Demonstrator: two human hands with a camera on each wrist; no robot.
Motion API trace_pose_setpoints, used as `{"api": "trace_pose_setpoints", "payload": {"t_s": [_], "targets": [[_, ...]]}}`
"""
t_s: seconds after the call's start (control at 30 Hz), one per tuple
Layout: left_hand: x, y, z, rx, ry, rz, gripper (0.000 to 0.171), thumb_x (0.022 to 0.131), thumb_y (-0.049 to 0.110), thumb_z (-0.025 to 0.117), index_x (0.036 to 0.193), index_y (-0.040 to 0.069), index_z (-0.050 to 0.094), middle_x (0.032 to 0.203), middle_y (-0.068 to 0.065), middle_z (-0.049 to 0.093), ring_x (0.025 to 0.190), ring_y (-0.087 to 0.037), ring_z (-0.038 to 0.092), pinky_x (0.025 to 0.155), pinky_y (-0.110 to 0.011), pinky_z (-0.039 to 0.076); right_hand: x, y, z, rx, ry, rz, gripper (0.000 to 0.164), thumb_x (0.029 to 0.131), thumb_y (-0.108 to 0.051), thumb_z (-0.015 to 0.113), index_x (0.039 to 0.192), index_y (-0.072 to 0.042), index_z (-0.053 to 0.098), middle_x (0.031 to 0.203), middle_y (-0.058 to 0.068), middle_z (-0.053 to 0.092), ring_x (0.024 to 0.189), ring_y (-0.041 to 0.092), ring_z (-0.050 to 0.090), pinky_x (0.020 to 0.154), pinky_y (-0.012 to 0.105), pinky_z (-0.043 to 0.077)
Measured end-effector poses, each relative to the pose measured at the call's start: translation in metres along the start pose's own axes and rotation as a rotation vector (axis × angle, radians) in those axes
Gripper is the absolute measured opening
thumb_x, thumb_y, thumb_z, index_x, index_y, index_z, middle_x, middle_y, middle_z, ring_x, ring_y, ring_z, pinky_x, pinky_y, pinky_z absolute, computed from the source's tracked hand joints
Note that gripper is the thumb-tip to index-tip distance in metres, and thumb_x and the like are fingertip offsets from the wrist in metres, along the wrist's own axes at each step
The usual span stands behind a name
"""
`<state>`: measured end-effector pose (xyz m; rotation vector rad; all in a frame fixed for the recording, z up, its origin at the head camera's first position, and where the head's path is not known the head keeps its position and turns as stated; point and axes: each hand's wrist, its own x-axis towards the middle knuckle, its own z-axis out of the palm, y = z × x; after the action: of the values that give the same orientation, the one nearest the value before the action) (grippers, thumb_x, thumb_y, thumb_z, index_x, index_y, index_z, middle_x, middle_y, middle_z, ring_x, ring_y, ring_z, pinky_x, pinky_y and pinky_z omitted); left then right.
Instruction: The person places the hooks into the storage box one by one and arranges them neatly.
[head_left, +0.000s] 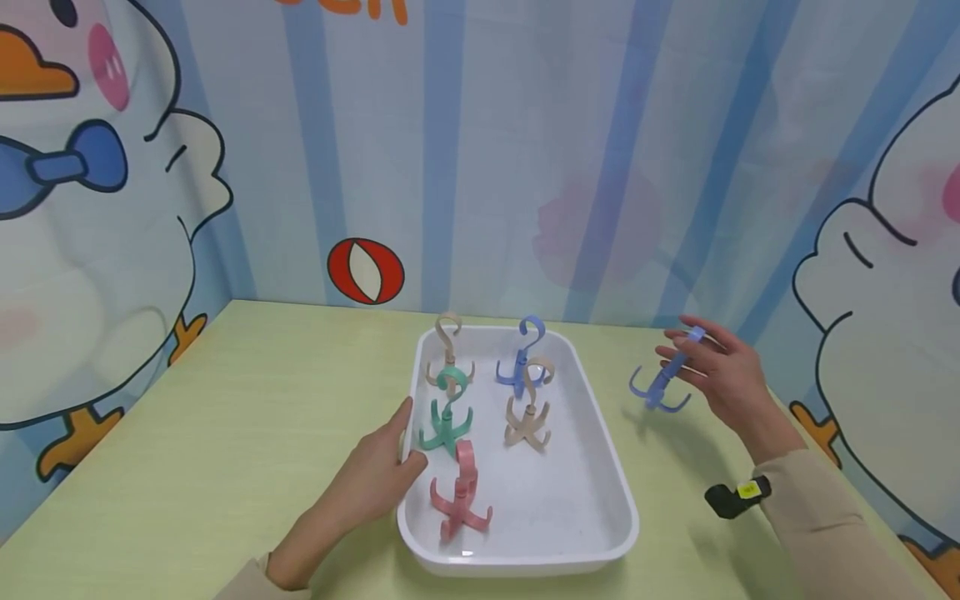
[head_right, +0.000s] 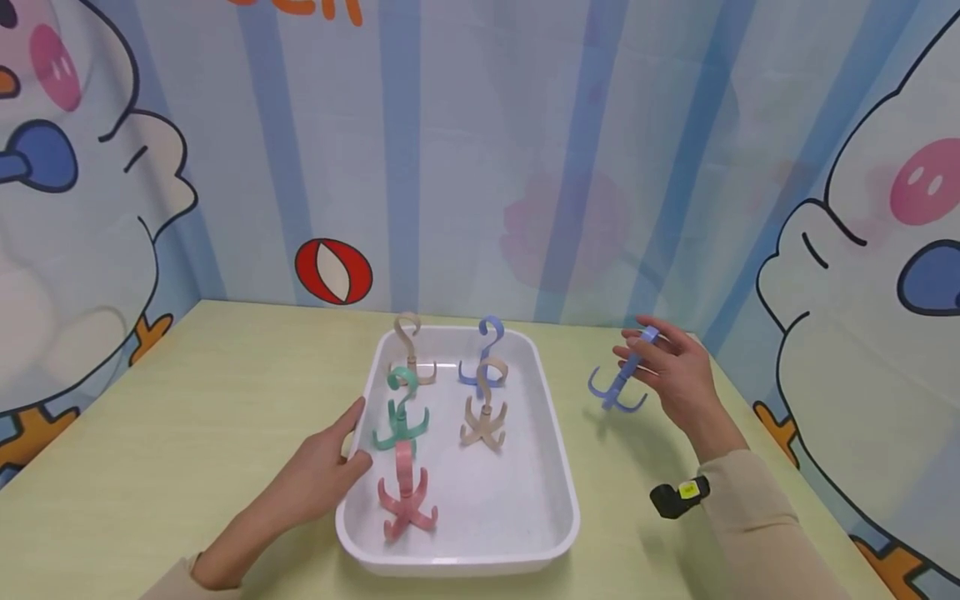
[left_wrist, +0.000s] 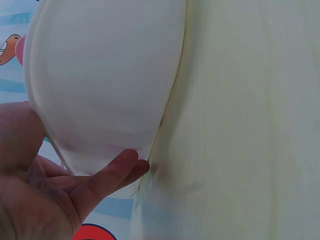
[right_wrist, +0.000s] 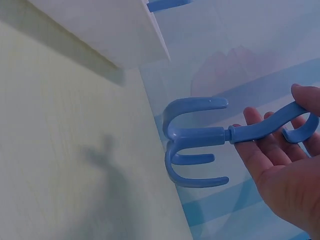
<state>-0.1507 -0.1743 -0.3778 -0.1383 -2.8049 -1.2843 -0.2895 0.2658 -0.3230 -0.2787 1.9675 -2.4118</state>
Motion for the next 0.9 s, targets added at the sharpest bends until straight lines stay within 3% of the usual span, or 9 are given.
{"api": "trace_pose_setpoints", "payload": {"t_s": [0.3,0.9], "targets": [[0.0,0.0,0.0,0.006,0.0,-0.011,0.078,0.096,0.014,0.059,0.165,-0.002,0.027,0.16,-0.026,0.049,0.094,-0.024,0.065,0.06,-0.028,0.051,-0.006,-0.008,0.012,-0.078,-0.046,-0.005,0.036,0.1,-0.016,0.071,0.135,-0.019,0.059,0.113,-0.009,0.078,0.102,0.012,0.078,0.086,0.027,0.062],[0.0,0.001,0.0,0.013,0.003,-0.013,0.079,0.096,0.014,0.06,0.165,-0.003,0.027,0.16,-0.027,0.048,0.098,-0.025,0.064,0.061,-0.028,0.051,-0.012,-0.017,0.033,-0.183,-0.101,-0.021,0.048,0.1,-0.02,0.072,0.144,-0.013,0.054,0.119,-0.012,0.076,0.106,0.009,0.076,0.089,0.025,0.061]]}}
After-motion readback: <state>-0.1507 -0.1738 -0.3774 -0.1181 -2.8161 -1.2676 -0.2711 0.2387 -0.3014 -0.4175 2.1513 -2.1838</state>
